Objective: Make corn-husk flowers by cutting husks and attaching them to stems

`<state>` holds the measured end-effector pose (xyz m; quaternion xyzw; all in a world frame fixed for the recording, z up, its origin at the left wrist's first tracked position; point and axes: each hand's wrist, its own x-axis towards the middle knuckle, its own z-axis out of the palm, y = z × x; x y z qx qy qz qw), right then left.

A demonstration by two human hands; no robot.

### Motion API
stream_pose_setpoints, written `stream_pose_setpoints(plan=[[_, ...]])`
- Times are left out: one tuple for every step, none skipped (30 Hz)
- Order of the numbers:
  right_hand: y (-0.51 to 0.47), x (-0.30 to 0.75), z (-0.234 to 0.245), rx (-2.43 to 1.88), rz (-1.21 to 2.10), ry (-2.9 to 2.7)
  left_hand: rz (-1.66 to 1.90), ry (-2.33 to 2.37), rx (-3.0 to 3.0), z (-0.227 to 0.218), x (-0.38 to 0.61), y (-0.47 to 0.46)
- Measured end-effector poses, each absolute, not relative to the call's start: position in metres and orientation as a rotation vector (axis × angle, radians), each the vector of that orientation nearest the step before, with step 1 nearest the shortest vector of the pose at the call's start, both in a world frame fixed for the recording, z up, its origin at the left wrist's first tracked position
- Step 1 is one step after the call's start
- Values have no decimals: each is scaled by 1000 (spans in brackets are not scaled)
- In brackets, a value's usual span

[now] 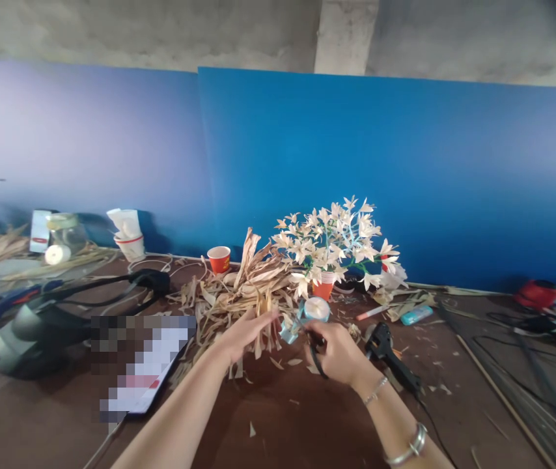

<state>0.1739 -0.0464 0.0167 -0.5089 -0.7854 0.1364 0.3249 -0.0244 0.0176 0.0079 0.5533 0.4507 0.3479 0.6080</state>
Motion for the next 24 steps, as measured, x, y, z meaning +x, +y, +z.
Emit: stream_pose_setpoints(plan=[[-47, 172, 16, -1326, 333, -2068, 795, 997, 1200, 8, -25, 18], [-48, 170, 16, -1313, 320, -2070, 788, 950, 1125, 8, -26, 18], [-48, 169, 15, -1301, 320, -2063, 783, 898, 1065, 9, -26, 19], [-49, 166, 14, -1291, 327, -2045, 778, 847, 1031, 10, -27, 18], [-49, 164, 13, -1283, 338, -2017, 774, 800, 1018, 12, -27, 18], [-49, 162, 12, -1274, 355, -1982, 768, 759, 1022, 14, -27, 16], [-50, 160, 12, -1258, 380, -1944, 762, 725, 1039, 16, -27, 14], [-50, 157, 12, -1233, 410, -1908, 756, 698, 1067, 18, -25, 12], [-51, 154, 12, -1198, 440, -1878, 749, 675, 1098, 19, -24, 9], [-52, 152, 12, -1161, 464, -1853, 754, 655, 1132, 20, -21, 6], [-52, 149, 12, -1128, 475, -1829, 765, 626, 1165, 20, -18, 3], [-53, 147, 12, -1101, 473, -1806, 774, 597, 1183, 19, -15, 1], [-53, 145, 11, -1083, 461, -1782, 781, 578, 1196, 18, -12, -1], [-53, 144, 10, -1071, 447, -1758, 782, 567, 1211, 17, -9, -2], [-53, 143, 9, -1066, 438, -1736, 791, 562, 1229, 15, -7, -3], [-52, 143, 8, -1070, 427, -1709, 797, 564, 1245, 14, -5, -3], [-51, 144, 6, -1082, 410, -1680, 804, 572, 1257, 14, -4, -2], [-50, 145, 4, -1102, 384, -1651, 813, 584, 1261, 14, -4, -1], [-49, 147, 2, -1125, 350, -1622, 816, 597, 1260, 14, -5, 0], [-48, 148, 0, -1145, 312, -1598, 811, 609, 1261, 14, -5, 1], [-47, 150, -2, -1159, 277, -1582, 805, 620, 1261, 14, -7, 2], [-47, 151, -4, -1165, 253, -1576, 798, 632, 1260, 14, -8, 3], [-46, 152, -5, -1166, 241, -1578, 792, 646, 1256, 14, -8, 4], [-45, 153, -6, -1166, 234, -1580, 793, 662, 1250, 14, -9, 5]])
